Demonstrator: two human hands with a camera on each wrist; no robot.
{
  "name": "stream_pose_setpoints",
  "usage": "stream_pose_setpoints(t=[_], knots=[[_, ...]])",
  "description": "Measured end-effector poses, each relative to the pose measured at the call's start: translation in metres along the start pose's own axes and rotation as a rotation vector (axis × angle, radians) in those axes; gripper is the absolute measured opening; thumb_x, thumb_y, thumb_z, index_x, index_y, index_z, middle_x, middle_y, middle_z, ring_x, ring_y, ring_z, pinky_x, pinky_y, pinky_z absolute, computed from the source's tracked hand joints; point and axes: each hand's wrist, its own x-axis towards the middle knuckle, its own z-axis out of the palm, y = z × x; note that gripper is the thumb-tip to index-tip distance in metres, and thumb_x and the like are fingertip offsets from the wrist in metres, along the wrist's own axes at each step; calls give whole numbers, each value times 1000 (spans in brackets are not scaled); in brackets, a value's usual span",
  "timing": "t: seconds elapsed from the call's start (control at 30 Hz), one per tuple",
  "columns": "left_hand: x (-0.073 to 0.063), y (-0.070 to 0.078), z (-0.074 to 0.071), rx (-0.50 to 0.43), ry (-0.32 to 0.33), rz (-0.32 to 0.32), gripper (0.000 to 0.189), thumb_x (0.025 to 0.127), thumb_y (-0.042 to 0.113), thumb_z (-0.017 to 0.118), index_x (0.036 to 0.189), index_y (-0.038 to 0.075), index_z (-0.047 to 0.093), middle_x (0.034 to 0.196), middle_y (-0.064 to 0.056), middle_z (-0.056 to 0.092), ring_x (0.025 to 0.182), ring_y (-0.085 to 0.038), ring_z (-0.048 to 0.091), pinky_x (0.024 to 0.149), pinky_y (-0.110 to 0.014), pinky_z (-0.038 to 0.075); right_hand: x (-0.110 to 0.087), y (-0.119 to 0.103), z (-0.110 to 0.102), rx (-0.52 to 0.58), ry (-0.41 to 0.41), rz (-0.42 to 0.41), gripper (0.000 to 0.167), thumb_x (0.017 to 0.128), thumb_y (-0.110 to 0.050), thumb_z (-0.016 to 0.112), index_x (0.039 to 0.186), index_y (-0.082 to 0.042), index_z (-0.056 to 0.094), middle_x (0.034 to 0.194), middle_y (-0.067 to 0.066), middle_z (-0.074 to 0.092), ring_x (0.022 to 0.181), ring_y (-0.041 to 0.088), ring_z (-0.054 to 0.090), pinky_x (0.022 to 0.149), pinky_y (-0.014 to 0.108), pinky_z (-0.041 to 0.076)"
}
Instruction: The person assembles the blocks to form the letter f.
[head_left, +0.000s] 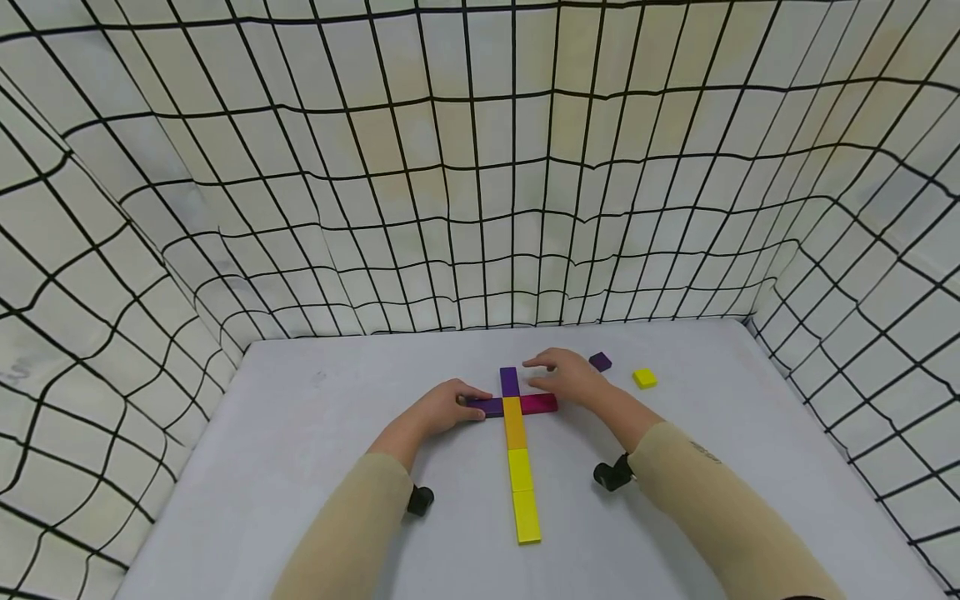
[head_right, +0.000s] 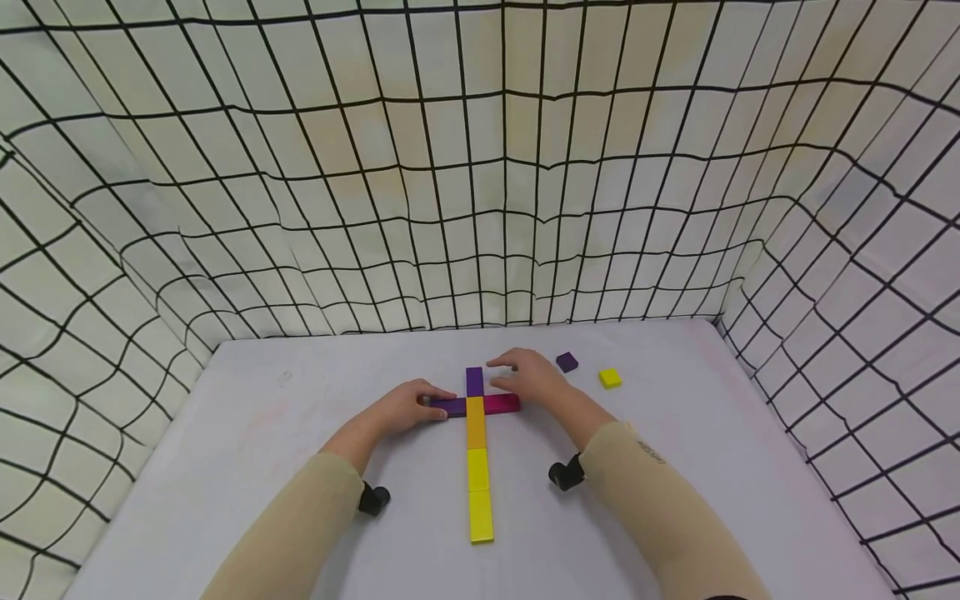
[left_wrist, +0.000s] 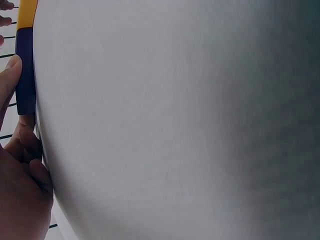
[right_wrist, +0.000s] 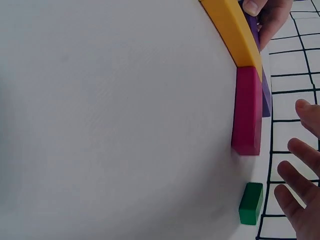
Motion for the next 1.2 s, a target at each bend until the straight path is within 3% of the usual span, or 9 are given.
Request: stream_pose_setpoints(t=[0.2, 0.43, 0.57, 0.93, 1.2], knots=[[-1, 1, 1, 1, 7, -1, 30, 90, 30, 74, 120, 31, 73, 119, 0, 61, 110, -24, 53, 104, -47, 42, -22, 11, -14, 11, 24, -14, 40, 92, -38, 71, 130, -26, 67, 128, 2, 62, 107, 22, 56, 95, 40, 50], [-2, 2, 1, 1, 8, -8, 31, 90, 29, 74, 121, 31, 73, 120, -1, 61, 112, -25, 52, 105, -48, 41, -53, 30, -33, 4, 50, -59, 39, 91, -32, 72, 128, -19, 69, 118, 5, 65, 100, 25, 55, 77, 33, 50], [-2, 1, 1, 9, 11, -5, 31, 90, 30, 74, 121, 31, 72, 121, -1, 60, 112, -25, 52, 105, -48, 41, -72, 42, -44, 17, 63, -73, 38, 91, -27, 73, 127, -15, 69, 119, 9, 65, 98, 24, 56, 74, 32, 50], [-1, -1, 2, 0, 9, -15, 31, 90, 31, 74, 121, 32, 72, 125, -3, 60, 115, -26, 51, 106, -49, 40, -121, 86, -61, 44, 44, -33, 40, 92, -32, 71, 128, -14, 68, 116, 6, 64, 93, 19, 54, 74, 33, 47], [-3, 2, 1, 4, 11, -15, 30, 91, 30, 73, 121, 32, 72, 124, -2, 60, 113, -25, 51, 106, -49, 40, -145, 110, -68, 60, 17, 4, 39, 92, -32, 71, 126, -13, 69, 121, 9, 63, 92, 19, 52, 67, 29, 46]])
